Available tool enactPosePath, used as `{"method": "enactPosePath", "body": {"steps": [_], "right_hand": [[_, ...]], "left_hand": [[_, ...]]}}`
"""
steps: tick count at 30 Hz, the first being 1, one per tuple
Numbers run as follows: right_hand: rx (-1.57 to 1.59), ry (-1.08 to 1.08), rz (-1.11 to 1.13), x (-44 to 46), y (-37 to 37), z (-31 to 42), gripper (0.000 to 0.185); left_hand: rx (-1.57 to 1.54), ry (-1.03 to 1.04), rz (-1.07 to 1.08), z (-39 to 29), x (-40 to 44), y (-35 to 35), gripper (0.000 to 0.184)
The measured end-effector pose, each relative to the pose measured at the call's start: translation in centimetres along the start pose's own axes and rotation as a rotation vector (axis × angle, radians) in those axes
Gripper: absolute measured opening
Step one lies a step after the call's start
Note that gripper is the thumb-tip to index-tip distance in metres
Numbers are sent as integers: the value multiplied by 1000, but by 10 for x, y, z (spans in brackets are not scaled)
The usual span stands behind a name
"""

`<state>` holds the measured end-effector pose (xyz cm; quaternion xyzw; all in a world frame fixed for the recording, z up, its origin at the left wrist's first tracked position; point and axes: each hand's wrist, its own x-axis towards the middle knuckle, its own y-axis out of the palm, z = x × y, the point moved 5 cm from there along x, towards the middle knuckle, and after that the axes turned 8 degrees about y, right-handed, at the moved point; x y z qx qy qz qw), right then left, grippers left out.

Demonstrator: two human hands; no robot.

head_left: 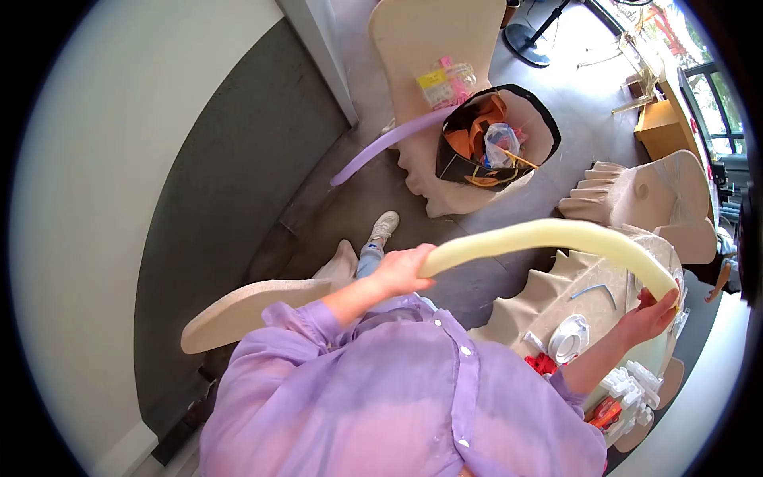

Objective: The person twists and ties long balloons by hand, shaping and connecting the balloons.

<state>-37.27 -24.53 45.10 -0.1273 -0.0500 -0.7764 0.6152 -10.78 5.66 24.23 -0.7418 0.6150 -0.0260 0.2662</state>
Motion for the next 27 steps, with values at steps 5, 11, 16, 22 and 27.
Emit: {"method": "enactPosePath", "body": {"steps": [5,11,16,22,27], "right_hand": [[-2,-16,18,12,9,-9,36],[190,153,533,-62,84,-16,40],[279,195,619,-109,113,-22,45],[307,329,698,-157,119,-28,44],[279,415,714,-190,110,-43,43]], "left_hand": [[-209,-164,-102,51,-12,-40,56],[50,-281,-321,87,21,-74,65],[371,103,-482,15,49,-84,62],[-1379,-67,145,-85,73,-5,47],[-1679,-40,-86,-98,92,4,48]]}}
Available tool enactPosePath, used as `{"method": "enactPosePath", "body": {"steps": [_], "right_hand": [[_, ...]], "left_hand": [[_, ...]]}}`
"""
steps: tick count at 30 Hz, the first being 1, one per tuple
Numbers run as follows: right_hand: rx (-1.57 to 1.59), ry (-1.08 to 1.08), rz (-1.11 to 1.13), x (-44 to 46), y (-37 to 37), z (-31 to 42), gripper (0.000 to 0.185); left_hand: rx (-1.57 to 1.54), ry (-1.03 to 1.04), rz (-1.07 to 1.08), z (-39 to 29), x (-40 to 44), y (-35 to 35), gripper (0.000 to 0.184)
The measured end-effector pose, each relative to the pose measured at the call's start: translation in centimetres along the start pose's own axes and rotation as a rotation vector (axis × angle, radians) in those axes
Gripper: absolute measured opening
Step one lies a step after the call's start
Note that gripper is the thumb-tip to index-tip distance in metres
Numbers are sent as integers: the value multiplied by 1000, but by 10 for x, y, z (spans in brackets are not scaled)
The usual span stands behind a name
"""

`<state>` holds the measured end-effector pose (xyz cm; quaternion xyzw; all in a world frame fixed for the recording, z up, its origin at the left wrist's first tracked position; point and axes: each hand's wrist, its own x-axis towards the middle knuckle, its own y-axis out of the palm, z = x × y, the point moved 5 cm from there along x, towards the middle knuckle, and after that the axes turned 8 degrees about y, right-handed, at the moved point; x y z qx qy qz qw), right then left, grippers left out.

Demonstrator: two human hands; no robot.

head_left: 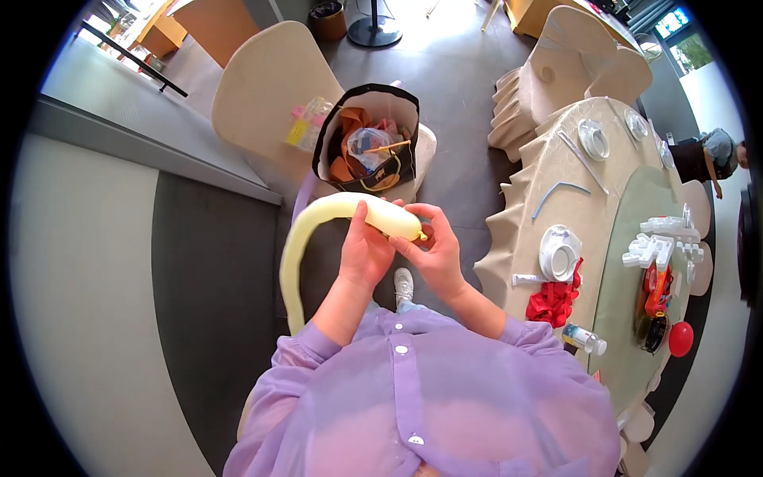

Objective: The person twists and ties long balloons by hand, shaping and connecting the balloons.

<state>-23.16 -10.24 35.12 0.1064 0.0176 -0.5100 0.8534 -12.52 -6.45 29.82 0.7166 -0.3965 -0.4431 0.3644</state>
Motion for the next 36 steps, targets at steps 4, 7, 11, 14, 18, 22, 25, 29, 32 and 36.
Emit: {"method": "enactPosePath", "body": {"steps": [4,7,11,14,18,22,25,29,32,36], "right_hand": [[-191,-70,-84,-12,-14,-5,40],[-342,-94,-129,-21,-24,-2,28],[-306,-81,-164,-27,-26,1,21],[-293,-72,-211,-28,-29,0,15],[-370,-111,-205,-30,-29,4,11],[-443,-125,-166,-32,-28,5,10],[-447,-86,-140,-33,-29,3,9],[-486,-52,-128,-36,-31,3,10],[-437,-65,-92,-37,-32,-1,10],[-244,43,-24,-38,-35,-13,10]], "left_hand": [[21,21,-77,-3,-1,-3,40],[20,48,-83,-3,-2,-5,38],[23,58,-50,1,-6,-5,35],[25,86,-25,1,-7,-6,34],[24,104,-12,2,-11,-6,33],[42,120,-26,3,-15,-10,33],[57,127,-26,3,-18,-11,32],[65,136,-53,-1,-19,-14,31],[47,132,-49,-3,-20,-13,32],[70,134,-37,-2,-23,-14,32]]}}
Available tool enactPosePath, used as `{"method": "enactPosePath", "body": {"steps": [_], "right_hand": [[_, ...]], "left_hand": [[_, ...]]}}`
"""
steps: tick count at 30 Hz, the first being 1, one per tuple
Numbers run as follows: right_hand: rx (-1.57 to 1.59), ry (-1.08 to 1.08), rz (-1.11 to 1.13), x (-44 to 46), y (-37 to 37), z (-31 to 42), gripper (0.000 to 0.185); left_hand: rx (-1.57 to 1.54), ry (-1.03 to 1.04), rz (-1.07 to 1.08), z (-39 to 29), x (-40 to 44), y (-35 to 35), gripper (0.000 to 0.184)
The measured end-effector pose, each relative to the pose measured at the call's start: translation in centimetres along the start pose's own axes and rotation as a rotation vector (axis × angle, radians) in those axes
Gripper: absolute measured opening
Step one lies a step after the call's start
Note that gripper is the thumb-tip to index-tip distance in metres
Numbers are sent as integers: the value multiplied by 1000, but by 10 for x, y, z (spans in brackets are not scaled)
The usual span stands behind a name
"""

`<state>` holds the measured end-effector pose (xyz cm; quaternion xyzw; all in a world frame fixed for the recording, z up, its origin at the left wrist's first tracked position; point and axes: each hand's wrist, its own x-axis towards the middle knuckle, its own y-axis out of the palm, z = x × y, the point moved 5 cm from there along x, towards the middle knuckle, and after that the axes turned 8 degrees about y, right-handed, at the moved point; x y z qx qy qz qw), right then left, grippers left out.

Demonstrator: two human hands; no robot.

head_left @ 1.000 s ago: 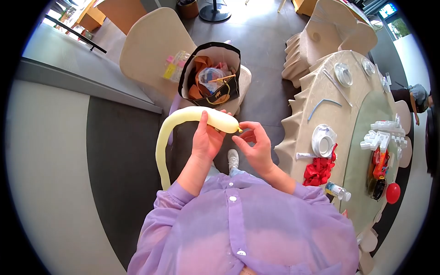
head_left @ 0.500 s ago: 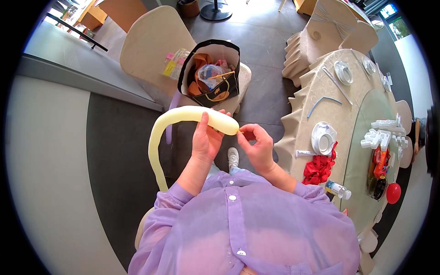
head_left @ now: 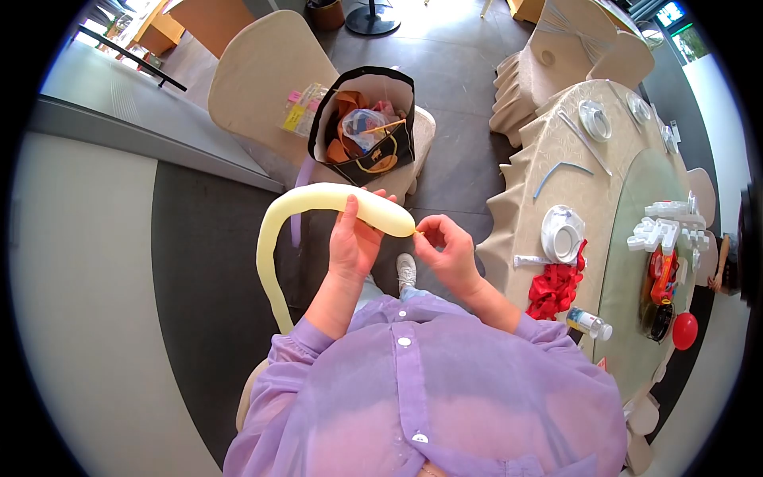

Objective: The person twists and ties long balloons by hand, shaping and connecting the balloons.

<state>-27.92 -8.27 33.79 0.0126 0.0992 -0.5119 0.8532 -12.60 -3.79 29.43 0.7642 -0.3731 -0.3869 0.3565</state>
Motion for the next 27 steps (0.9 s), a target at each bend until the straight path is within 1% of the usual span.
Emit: {"method": "enactPosePath", "body": {"steps": [1,4,8,10,11,12,13,14,16,17,18,20,22,24,26,27], "right_hand": [[82,61,30,0,1,-4,10],[156,112,61,-1,3,-7,11],[160,124,86,-2,3,-11,13],[126,55,62,-2,1,-8,29],[124,50,75,-3,1,-4,29],[-65,-52,62,-4,2,9,37],[-252,-158,48,-6,3,19,46],[-250,-169,65,-6,4,15,46],[-490,-247,197,-5,11,5,56],[-452,-114,235,-2,8,2,53],[-451,-136,241,5,2,8,53],[-415,-178,19,19,-28,23,50],[-310,-117,38,29,-48,44,48],[-255,-59,90,39,-63,57,47],[-193,-9,131,53,-70,68,51],[-147,-6,123,61,-70,76,52]], "left_hand": [[-7,-3,5,0,0,0,32],[-15,-15,10,1,-3,0,31],[-24,-29,-2,1,-6,-3,31],[-6,-33,-16,2,-11,-3,30],[14,-36,-30,2,-14,-4,29],[10,-16,-33,5,-17,-8,29],[182,-37,31,15,-23,-11,31],[355,-59,92,25,-32,-14,34],[729,-141,162,27,-58,2,42],[906,-249,251,17,-66,12,45],[953,-163,343,8,-73,15,42],[1339,290,542,-45,-91,41,45],[1654,1004,534,-107,-104,72,61],[1763,1119,279,-150,-81,68,75],[1967,1112,122,-183,-31,49,82],[2033,1076,77,-197,1,24,82]]}}
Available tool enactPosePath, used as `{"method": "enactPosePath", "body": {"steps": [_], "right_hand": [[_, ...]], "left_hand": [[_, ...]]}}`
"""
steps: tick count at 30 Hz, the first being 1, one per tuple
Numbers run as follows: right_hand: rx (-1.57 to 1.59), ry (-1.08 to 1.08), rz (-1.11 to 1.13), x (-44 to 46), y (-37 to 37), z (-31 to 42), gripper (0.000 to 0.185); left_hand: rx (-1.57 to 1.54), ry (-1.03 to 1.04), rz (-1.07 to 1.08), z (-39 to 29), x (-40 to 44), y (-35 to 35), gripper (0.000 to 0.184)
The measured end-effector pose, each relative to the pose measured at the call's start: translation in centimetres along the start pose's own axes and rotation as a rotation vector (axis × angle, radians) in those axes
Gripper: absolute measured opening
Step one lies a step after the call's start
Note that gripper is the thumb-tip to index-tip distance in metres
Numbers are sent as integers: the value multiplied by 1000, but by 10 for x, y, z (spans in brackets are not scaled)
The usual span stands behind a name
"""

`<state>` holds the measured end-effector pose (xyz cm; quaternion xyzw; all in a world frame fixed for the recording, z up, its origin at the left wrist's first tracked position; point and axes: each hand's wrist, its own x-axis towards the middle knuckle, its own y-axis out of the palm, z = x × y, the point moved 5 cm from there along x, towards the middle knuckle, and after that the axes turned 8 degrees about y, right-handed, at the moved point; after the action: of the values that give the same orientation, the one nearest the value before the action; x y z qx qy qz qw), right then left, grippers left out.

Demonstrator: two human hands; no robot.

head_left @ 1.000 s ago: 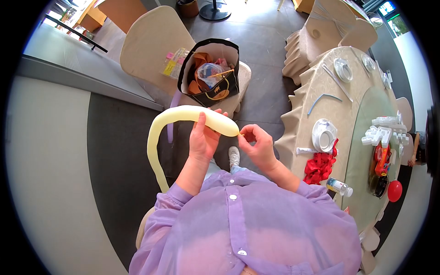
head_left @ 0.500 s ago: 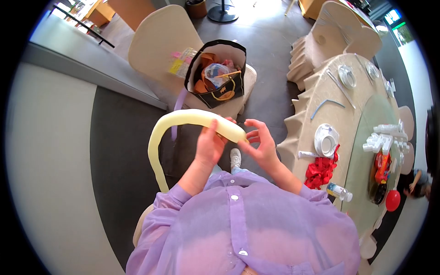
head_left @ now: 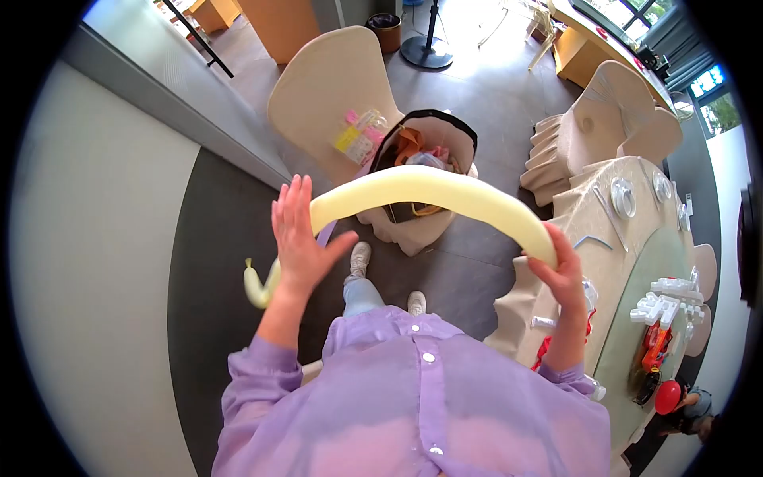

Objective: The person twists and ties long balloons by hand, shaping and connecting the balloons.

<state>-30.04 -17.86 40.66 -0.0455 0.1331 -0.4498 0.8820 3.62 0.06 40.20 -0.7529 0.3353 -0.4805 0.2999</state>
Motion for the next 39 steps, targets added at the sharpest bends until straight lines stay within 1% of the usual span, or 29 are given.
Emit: {"method": "enactPosePath", "body": {"steps": [1,2,3,4,7,8,9,10,11,12,13,15,17,18,19,21,22,23,25,26,27,29,30,31,33,34,35,37,39], "right_hand": [[44,5,-10,10,-1,5,54],[69,-25,-48,24,-2,4,54],[110,48,-164,36,0,10,50],[79,91,-207,52,10,16,48],[-80,195,-318,103,46,4,45],[-104,182,-234,119,63,2,47],[-141,224,-172,132,81,0,49],[-313,161,-76,145,102,10,50],[-296,249,-6,156,121,14,48],[-525,209,76,168,138,23,46],[-668,221,176,178,156,35,46],[-710,129,300,185,188,40,45],[-701,51,315,190,203,56,46],[-780,57,233,191,197,62,49],[-821,-133,-93,189,183,69,52],[-804,-114,-598,171,146,86,52],[-546,33,-806,153,131,71,50],[-193,196,-851,137,125,41,45],[587,184,-718,133,140,11,44],[599,194,-704,128,146,7,38],[723,184,-723,123,150,15,36],[642,164,-799,112,141,25,39],[605,132,-749,103,132,31,41],[621,145,-764,87,123,30,41],[120,64,-656,75,107,39,44],[290,174,-571,65,108,42,45],[305,172,-559,54,106,43,45],[389,201,-419,39,111,38,45],[425,206,-381,24,116,32,44]], "left_hand": [[55,-30,34,41,4,21,82],[-41,-146,158,81,10,40,69],[-447,-299,189,117,13,60,50],[-774,-450,267,153,2,92,38],[-691,-471,776,205,-15,153,53],[-617,-462,942,218,-23,168,59],[-534,-436,1107,228,-28,179,65],[-380,-347,1152,234,-19,182,78],[-401,-321,1190,235,-5,190,78],[-438,-129,953,215,40,174,83],[-481,54,711,192,78,156,87],[-771,387,673,134,120,143,89],[-1022,434,1146,89,122,150,77],[-1088,237,1304,83,109,165,63],[-1076,205,1177,77,110,172,51],[-1006,-31,1021,65,114,180,46],[-1016,-35,889,55,116,180,43],[-1033,8,915,38,112,177,43],[-1033,57,725,8,113,163,44],[-1013,140,759,-8,104,161,49],[-1049,179,757,-22,93,159,50],[-1101,353,881,-50,84,155,55],[-1076,534,872,-61,84,150,47],[-1074,536,899,-65,85,145,47],[-1247,441,823,-68,112,138,32],[-1292,351,719,-71,128,129,21],[-1309,372,646,-74,140,123,17],[-1259,458,665,-85,150,118,16],[-1282,499,761,-98,145,116,14]]}}
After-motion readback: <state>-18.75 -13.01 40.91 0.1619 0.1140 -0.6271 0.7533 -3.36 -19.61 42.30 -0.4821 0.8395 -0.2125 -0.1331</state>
